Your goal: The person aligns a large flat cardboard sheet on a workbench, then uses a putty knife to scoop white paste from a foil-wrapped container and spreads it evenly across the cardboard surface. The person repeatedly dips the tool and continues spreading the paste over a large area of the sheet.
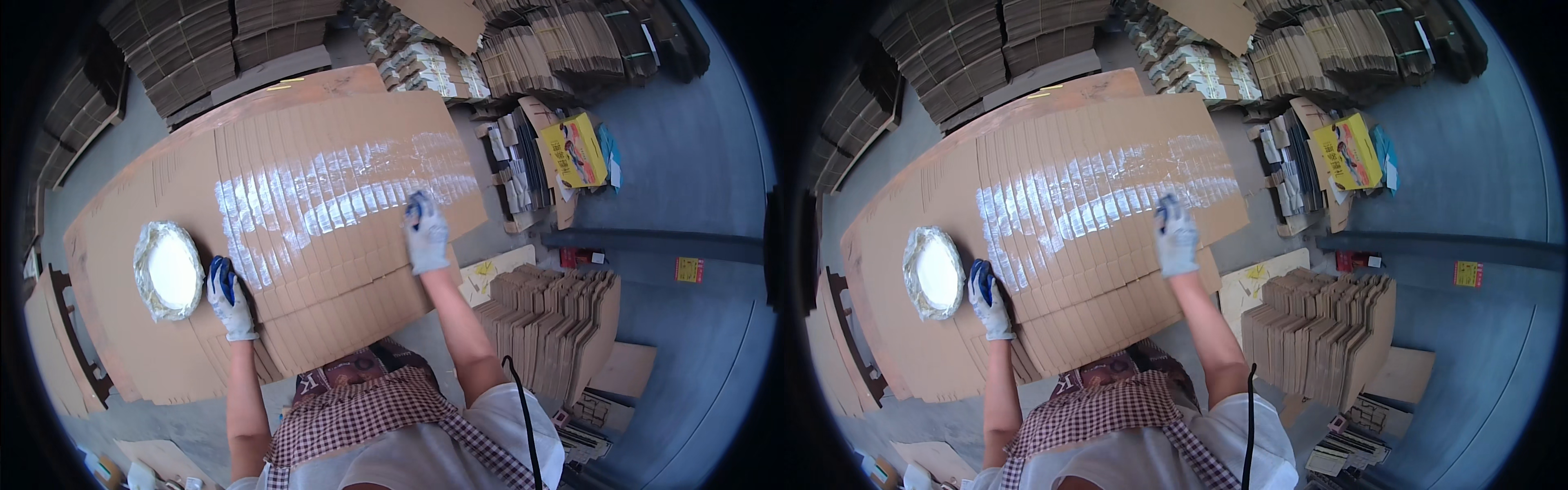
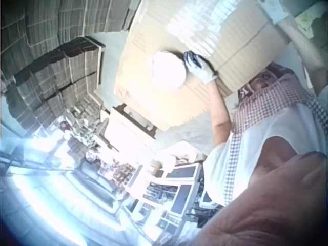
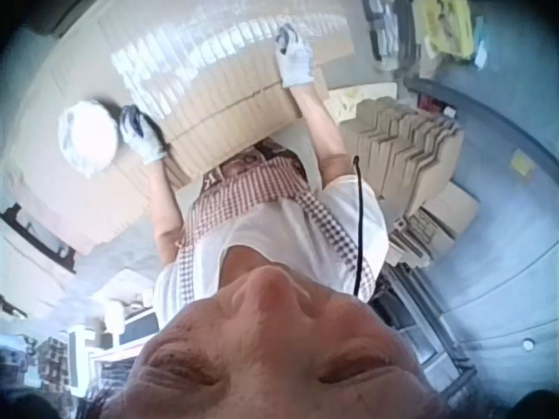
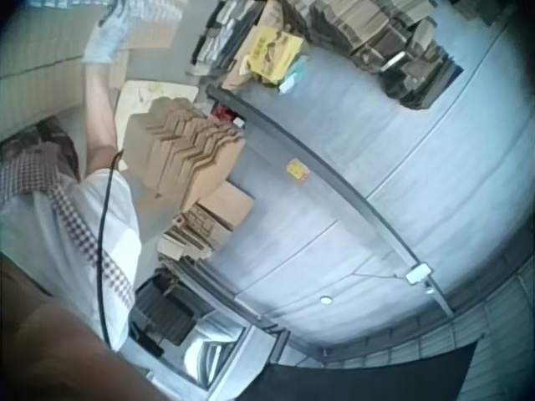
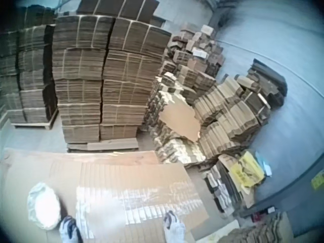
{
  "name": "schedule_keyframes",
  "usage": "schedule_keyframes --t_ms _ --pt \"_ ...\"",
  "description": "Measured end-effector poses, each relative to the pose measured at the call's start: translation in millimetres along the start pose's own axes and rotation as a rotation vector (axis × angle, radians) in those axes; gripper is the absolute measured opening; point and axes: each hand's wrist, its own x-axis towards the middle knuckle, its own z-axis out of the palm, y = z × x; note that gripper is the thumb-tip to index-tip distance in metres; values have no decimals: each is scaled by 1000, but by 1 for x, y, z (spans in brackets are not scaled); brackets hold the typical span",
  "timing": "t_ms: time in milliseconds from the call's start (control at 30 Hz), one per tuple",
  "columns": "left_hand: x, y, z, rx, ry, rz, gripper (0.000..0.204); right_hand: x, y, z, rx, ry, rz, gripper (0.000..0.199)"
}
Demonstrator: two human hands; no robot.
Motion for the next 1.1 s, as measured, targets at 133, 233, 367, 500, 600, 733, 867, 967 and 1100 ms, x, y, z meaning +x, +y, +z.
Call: schedule_keyframes --t_ms 133,233,367,500,600,733,867,967,1100 --pt "-1 0 3 15 12 10 33 -54 -72 -13 -9 -158 -432 47" --pt "1 4 7 20 2 15 33 -35 -5 -6 -70 -10 -265 44" --pt "-1 1 4 32 7 8 34 5 15 -49 43 -47 99 38" --pt "-3 -8 8 2 -17 -17 36 -64 -48 -22 -29 -130 -556 42" --pt "-3 -6 7 28 -18 -12 35 -56 -26 -13 -191 -102 -527 44" --pt "-5 -9 4 -5 -6 -42 35 8 69 -37 -189 -55 135 42" --pt "-3 6 6 17 23 28 39 -3 63 -50 -108 -3 -53 47" --pt "-13 75 26 163 -81 414 43 -38 37 -45 -102 -50 -271 48" --pt "-27 165 121 131 -931 792 55 -40 66 -33 -98 -79 -295 49"
